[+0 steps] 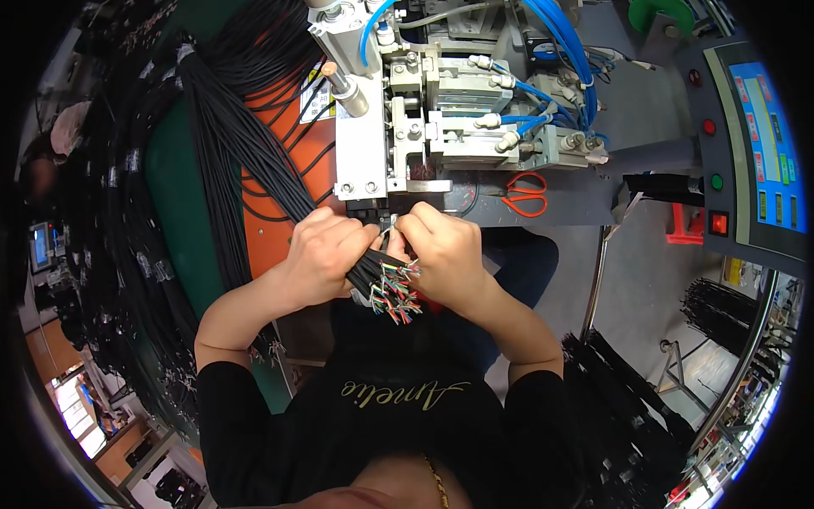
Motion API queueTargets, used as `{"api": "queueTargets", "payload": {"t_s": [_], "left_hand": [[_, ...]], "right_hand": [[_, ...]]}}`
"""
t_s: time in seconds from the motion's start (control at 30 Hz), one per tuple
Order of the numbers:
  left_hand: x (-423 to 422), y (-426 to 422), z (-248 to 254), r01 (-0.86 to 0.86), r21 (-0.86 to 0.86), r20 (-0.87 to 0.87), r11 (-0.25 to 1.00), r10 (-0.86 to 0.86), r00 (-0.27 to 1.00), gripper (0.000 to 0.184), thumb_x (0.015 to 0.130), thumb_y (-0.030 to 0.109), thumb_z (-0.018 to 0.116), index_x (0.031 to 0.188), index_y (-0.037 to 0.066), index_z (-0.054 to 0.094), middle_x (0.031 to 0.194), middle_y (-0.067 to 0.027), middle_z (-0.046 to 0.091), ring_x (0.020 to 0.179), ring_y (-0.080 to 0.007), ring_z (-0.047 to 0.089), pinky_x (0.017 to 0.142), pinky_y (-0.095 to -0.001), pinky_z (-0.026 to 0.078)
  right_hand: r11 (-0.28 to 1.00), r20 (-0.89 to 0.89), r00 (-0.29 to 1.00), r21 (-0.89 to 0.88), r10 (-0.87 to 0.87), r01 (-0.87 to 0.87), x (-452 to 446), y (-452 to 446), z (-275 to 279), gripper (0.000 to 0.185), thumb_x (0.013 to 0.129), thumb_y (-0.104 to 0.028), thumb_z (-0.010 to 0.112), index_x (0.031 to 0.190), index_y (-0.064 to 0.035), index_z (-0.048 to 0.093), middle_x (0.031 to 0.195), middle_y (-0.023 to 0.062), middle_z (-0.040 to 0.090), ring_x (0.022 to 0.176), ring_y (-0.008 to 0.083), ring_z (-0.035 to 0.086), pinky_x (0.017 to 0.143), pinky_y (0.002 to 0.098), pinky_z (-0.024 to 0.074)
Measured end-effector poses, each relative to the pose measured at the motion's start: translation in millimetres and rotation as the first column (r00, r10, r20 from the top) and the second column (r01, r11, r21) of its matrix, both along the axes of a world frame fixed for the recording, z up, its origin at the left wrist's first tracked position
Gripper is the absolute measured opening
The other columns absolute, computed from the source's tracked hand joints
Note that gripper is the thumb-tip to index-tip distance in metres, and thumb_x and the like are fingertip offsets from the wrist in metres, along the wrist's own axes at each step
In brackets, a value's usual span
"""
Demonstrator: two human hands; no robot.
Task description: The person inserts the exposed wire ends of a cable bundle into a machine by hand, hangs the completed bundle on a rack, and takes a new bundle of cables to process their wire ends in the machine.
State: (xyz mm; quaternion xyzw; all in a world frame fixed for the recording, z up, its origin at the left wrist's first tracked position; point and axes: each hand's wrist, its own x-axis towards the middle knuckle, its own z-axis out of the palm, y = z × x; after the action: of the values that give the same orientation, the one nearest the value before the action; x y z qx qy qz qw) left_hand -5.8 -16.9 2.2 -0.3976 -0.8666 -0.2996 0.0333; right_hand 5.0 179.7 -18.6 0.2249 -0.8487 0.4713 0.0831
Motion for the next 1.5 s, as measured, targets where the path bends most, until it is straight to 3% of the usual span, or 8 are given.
{"api": "queueTargets", "payload": {"t_s": [0.07,0.17,0.27,0.63,0.83,1.1,1.27,1.5], "left_hand": [[1.5,1.9,2.5,-0.050,-0.025,-0.123,0.998,0.046,0.991,0.029,0.072,0.010,0.062,0.099,-0.001,0.062,0.080,-0.0065,0.056,0.072,-0.0224,0.058,0.063,-0.0336,0.042],[3.1,-3.0,2.4,-0.013,-0.092,-0.045,0.996,0.009,0.999,0.056,0.062,0.016,0.071,0.115,-0.001,0.061,0.097,-0.0099,0.059,0.080,-0.0248,0.057,0.071,-0.0361,0.045],[1.5,2.3,3.3,-0.039,-0.091,-0.089,0.995,0.031,0.996,0.037,0.074,0.006,0.059,0.110,-0.003,0.061,0.089,-0.0079,0.055,0.078,-0.0224,0.057,0.068,-0.0338,0.045],[0.0,3.4,5.9,0.020,-0.150,-0.137,0.989,-0.041,0.990,0.032,0.077,0.008,0.059,0.107,-0.002,0.063,0.083,-0.0052,0.051,0.071,-0.0179,0.053,0.062,-0.0296,0.043],[-0.8,7.2,10.8,0.026,-0.262,-0.173,0.965,-0.073,0.982,0.027,0.079,0.008,0.059,0.103,-0.004,0.063,0.082,-0.0045,0.050,0.073,-0.0170,0.054,0.063,-0.0292,0.044],[-5.4,8.6,11.3,0.051,-0.304,-0.182,0.951,-0.110,0.977,0.025,0.078,0.009,0.060,0.101,-0.003,0.063,0.084,-0.0046,0.051,0.074,-0.0166,0.055,0.061,-0.0283,0.042],[-3.6,4.2,5.4,0.046,-0.249,-0.180,0.968,-0.093,0.979,0.027,0.078,0.009,0.059,0.101,-0.003,0.063,0.085,-0.0048,0.051,0.075,-0.0169,0.055,0.062,-0.0289,0.042],[-5.2,4.6,4.9,0.049,-0.221,-0.148,0.974,-0.083,0.985,0.030,0.076,0.008,0.059,0.104,-0.002,0.063,0.085,-0.0058,0.052,0.076,-0.0183,0.056,0.065,-0.0302,0.044]], "right_hand": [[0.977,-0.054,0.998,0.209,-0.038,0.048,1.0,1.6,-1.4,0.008,0.074,-0.002,0.067,0.076,-0.0021,0.059,0.068,0.0089,0.053,0.050,0.0248,0.057,0.046,0.0338,0.0446],[0.985,-0.015,0.999,0.170,-0.038,0.040,-0.4,2.1,-1.5,0.008,0.075,-0.002,0.066,0.078,-0.0014,0.059,0.069,0.0092,0.054,0.051,0.0247,0.058,0.047,0.0338,0.0446],[0.990,0.031,0.998,0.133,-0.049,0.045,-0.9,2.1,-6.0,0.007,0.078,-0.001,0.065,0.081,-0.0008,0.060,0.071,0.0099,0.055,0.053,0.0263,0.058,0.048,0.0353,0.0449],[0.971,-0.133,0.989,0.222,-0.063,0.091,0.0,-1.2,-6.0,0.013,0.078,-0.003,0.066,0.089,-0.0005,0.062,0.078,0.0094,0.058,0.057,0.0273,0.059,0.050,0.0355,0.0462],[0.933,-0.003,0.999,0.357,0.054,-0.049,-10.6,6.2,7.1,0.008,0.076,-0.006,0.066,0.082,-0.0021,0.062,0.071,0.0095,0.057,0.055,0.0294,0.059,0.047,0.0377,0.0442],[0.947,-0.010,1.000,0.320,0.024,-0.020,-6.4,6.3,-4.0,0.009,0.076,-0.004,0.067,0.084,-0.0013,0.063,0.071,0.0101,0.059,0.056,0.0299,0.060,0.047,0.0374,0.0451],[0.996,-0.232,0.973,0.078,-0.016,0.035,-7.1,3.9,-16.2,0.019,0.075,0.002,0.069,0.093,0.0008,0.061,0.080,0.0117,0.063,0.062,0.0291,0.063,0.051,0.0329,0.0483],[0.967,-0.038,0.999,0.252,-0.008,0.018,-11.2,8.6,-4.7,0.008,0.080,0.000,0.066,0.087,-0.0019,0.063,0.072,0.0093,0.062,0.054,0.0192,0.061,0.048,0.0292,0.0460]]}}
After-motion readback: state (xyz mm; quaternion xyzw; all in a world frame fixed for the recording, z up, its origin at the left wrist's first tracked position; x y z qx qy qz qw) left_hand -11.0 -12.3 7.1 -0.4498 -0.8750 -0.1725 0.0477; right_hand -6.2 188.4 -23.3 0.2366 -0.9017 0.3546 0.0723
